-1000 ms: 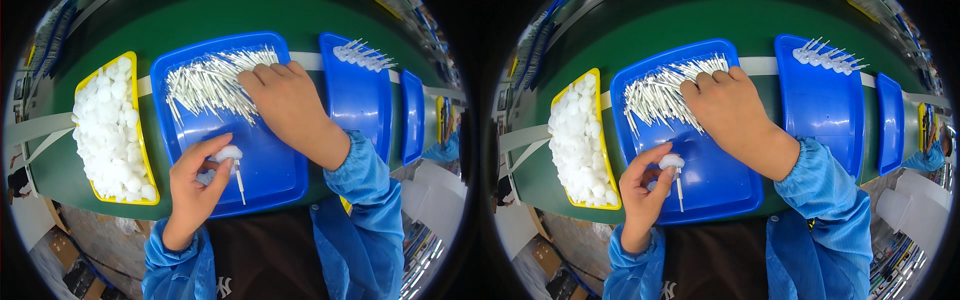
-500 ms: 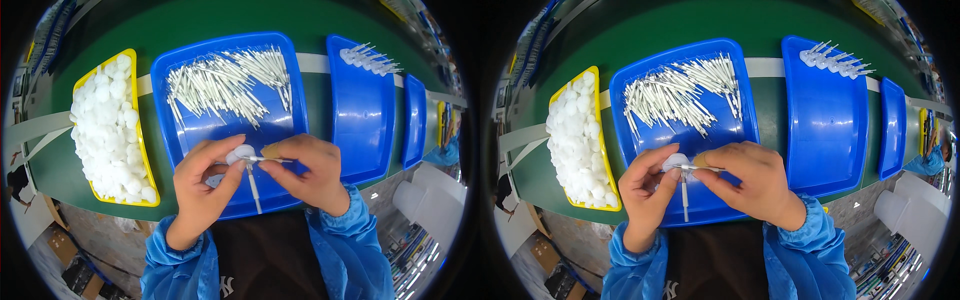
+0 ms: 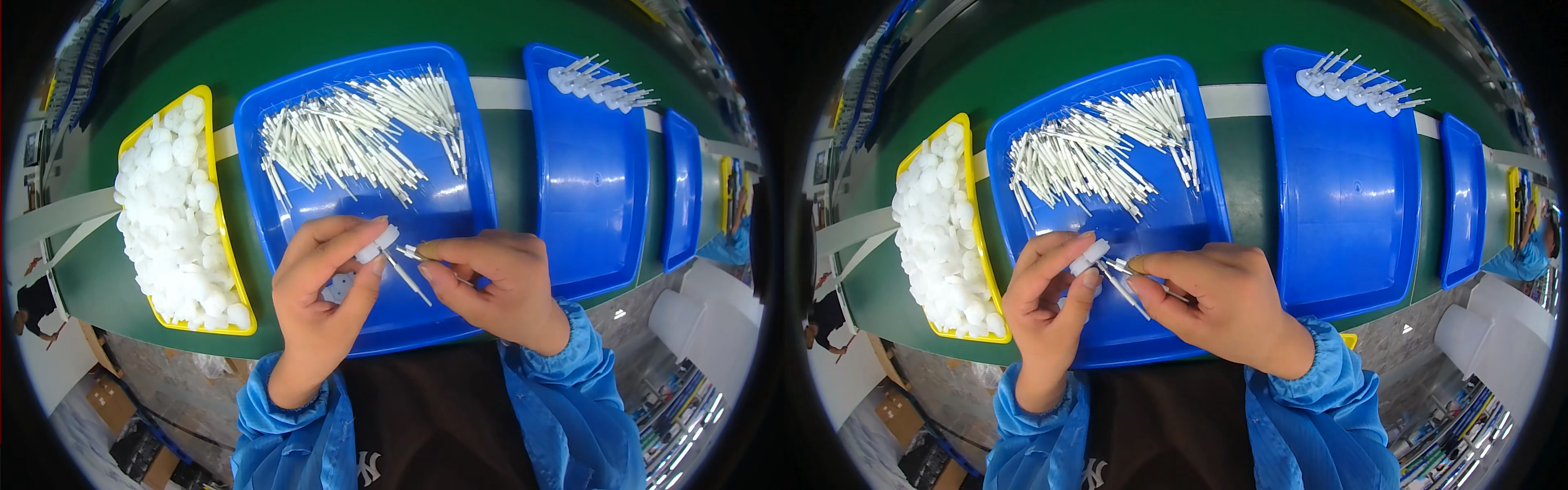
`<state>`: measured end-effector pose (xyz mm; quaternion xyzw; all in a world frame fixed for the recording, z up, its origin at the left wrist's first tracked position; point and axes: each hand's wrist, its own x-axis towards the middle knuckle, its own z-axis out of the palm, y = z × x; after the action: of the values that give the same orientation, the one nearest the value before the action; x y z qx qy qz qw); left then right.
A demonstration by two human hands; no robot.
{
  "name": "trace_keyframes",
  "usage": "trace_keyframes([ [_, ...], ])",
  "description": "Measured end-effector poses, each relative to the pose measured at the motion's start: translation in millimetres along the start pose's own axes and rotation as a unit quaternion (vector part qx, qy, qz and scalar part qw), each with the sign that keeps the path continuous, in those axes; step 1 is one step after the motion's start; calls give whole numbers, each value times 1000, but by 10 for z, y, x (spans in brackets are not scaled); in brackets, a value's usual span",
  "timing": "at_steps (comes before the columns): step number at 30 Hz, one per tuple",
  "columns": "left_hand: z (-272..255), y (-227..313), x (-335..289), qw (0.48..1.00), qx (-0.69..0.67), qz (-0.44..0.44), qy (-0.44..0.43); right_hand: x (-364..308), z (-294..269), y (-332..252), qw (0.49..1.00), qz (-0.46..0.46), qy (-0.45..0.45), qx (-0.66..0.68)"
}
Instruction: The person repeatedly picks a white plastic base and a metal stick, inserts the stick into the base, and places the assembled unit into a blue tray. The process is continuous and repetitive, with the person handling the components one at a time.
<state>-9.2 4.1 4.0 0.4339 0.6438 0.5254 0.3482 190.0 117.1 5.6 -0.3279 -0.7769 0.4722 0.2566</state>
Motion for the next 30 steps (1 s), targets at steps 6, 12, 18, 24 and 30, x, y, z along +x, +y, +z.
trace_keyframes([
  [6,88,-43,-19,1000,15,12,7,50,68,5,999,-26,3,-46],
  [12,33,17,12,993,105,36,-39,-1,99,73,1000,20,-16,-2],
  [18,32,27,21,969,213,116,-41,-12,129,111,983,-100,16,-153],
  [24,28,74,-35,968,224,103,-47,-39,151,116,986,-103,8,-132],
  [30,30,64,-78,976,194,76,-62,-17,140,151,994,-83,2,-76],
])
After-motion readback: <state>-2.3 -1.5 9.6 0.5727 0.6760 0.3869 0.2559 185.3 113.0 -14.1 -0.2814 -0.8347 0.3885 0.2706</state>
